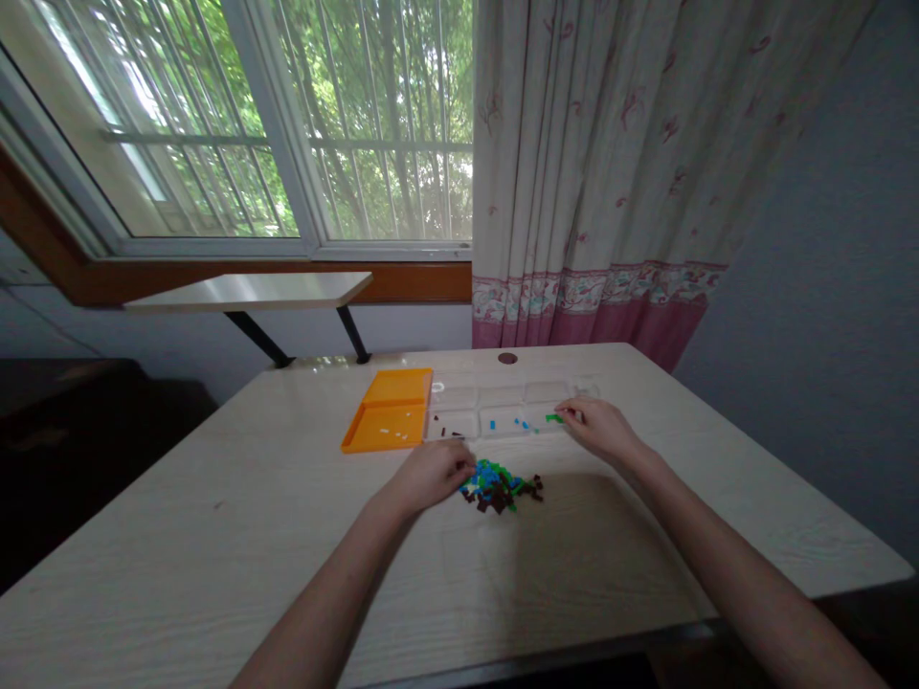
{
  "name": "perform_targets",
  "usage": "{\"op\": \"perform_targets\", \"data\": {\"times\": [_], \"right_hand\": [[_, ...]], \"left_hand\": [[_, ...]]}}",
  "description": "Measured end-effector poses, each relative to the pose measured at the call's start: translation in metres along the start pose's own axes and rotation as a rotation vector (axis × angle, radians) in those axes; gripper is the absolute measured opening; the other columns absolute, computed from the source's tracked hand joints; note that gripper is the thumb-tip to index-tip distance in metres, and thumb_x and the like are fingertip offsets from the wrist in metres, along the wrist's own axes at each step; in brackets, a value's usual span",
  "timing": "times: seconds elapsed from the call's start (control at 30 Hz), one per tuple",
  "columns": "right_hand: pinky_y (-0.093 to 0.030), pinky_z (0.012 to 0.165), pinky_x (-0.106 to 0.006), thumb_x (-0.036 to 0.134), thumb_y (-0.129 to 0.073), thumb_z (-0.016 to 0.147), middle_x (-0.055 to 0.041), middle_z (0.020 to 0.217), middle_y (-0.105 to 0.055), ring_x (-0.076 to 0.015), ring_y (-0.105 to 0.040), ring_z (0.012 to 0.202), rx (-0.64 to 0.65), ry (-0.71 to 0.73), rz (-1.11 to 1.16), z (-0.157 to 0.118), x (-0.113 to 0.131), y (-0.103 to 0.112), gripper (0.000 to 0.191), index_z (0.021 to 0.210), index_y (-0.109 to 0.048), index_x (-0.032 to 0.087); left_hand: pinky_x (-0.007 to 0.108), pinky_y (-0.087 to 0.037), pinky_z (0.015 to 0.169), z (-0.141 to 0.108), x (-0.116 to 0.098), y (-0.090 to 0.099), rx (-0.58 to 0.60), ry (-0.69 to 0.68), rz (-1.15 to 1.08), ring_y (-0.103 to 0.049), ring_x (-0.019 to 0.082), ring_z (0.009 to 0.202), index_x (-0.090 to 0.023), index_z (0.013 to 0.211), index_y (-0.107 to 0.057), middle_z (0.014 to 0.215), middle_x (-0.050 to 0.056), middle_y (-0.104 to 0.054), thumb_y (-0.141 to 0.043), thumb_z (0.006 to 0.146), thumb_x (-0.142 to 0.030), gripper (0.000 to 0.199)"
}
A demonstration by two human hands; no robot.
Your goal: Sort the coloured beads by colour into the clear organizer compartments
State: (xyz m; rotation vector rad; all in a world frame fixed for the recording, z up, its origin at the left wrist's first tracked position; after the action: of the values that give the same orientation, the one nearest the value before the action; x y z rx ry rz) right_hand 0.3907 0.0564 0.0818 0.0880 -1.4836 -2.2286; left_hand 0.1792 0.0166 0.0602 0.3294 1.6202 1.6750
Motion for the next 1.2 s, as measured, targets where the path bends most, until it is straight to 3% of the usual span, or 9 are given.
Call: {"op": "perform_targets", "data": {"times": [0.17, 0.33, 0.53, 0.7, 0.97, 1.2], "right_hand": [[-0.042, 0.065, -0.022, 0.026, -0.046, 0.082, -0.0022, 0.081, -0.067, -0.0133, -0.060, 0.073, 0.060, 0.235, 0.176, -0.011, 0.077, -0.022, 0.020, 0.087, -0.064, 0.022], [-0.042, 0.063, -0.021, 0.025, -0.049, 0.082, -0.0005, 0.078, -0.067, -0.0119, -0.060, 0.069, 0.084, 0.295, 0.272, -0.021, 0.107, -0.033, 0.016, 0.084, -0.065, 0.022], [-0.041, 0.059, -0.020, 0.031, -0.052, 0.080, -0.0004, 0.072, -0.065, -0.0111, -0.057, 0.063, 0.070, 0.241, 0.366, -0.022, 0.110, -0.031, 0.017, 0.088, -0.064, 0.022], [-0.040, 0.054, -0.019, 0.029, -0.054, 0.078, -0.0003, 0.068, -0.065, -0.0098, -0.053, 0.057, 0.093, 0.159, 0.511, -0.020, 0.110, -0.029, 0.016, 0.081, -0.066, 0.019], [-0.032, 0.041, -0.017, 0.034, -0.053, 0.078, 0.0023, 0.054, -0.057, -0.0072, -0.044, 0.045, 0.188, -0.016, 0.713, -0.019, 0.099, -0.045, 0.022, 0.079, -0.067, 0.017], [-0.033, 0.042, -0.017, 0.029, -0.056, 0.075, 0.0015, 0.055, -0.059, -0.0072, -0.045, 0.044, 0.048, -0.022, 0.628, -0.015, 0.087, -0.036, 0.017, 0.079, -0.067, 0.017]], "left_hand": [[0.021, -0.041, 0.065, 0.000, -0.002, 0.000, -0.005, -0.023, -0.007, -0.056, 0.013, 0.073, -0.019, 0.080, -0.063, 0.077, 0.002, -0.061, -0.045, 0.083, -0.027, 0.020], [0.020, -0.041, 0.064, 0.001, -0.007, 0.008, -0.080, 0.005, -0.046, -0.056, 0.013, 0.074, -0.020, 0.087, -0.063, 0.080, 0.002, -0.062, -0.045, 0.083, -0.030, 0.021], [0.021, -0.042, 0.065, 0.001, -0.029, 0.015, -0.199, -0.081, -0.064, -0.056, 0.012, 0.072, -0.020, 0.090, -0.062, 0.078, 0.003, -0.063, -0.044, 0.085, -0.030, 0.022], [0.021, -0.041, 0.062, 0.001, -0.038, 0.013, -0.228, -0.120, 0.007, -0.058, 0.012, 0.068, -0.019, 0.087, -0.062, 0.075, 0.002, -0.065, -0.044, 0.085, -0.027, 0.020], [0.021, -0.041, 0.062, 0.001, -0.035, 0.011, -0.237, -0.086, -0.006, -0.059, 0.011, 0.067, -0.019, 0.087, -0.061, 0.076, 0.002, -0.066, -0.046, 0.084, -0.028, 0.018], [0.021, -0.040, 0.065, 0.001, -0.020, 0.016, -0.171, 0.001, -0.021, -0.057, 0.012, 0.074, -0.020, 0.091, -0.059, 0.083, 0.002, -0.064, -0.040, 0.086, -0.033, 0.024]]}}
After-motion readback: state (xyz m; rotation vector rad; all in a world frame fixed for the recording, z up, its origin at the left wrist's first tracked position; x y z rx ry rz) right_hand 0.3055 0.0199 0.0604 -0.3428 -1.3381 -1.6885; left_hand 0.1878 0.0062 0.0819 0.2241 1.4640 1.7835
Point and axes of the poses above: each hand's wrist, its own z-axis towards the middle knuckle, its own y-axis out of the back of the hand, x = y × z, the point moved 10 cm from there along z, towards the middle knuckle
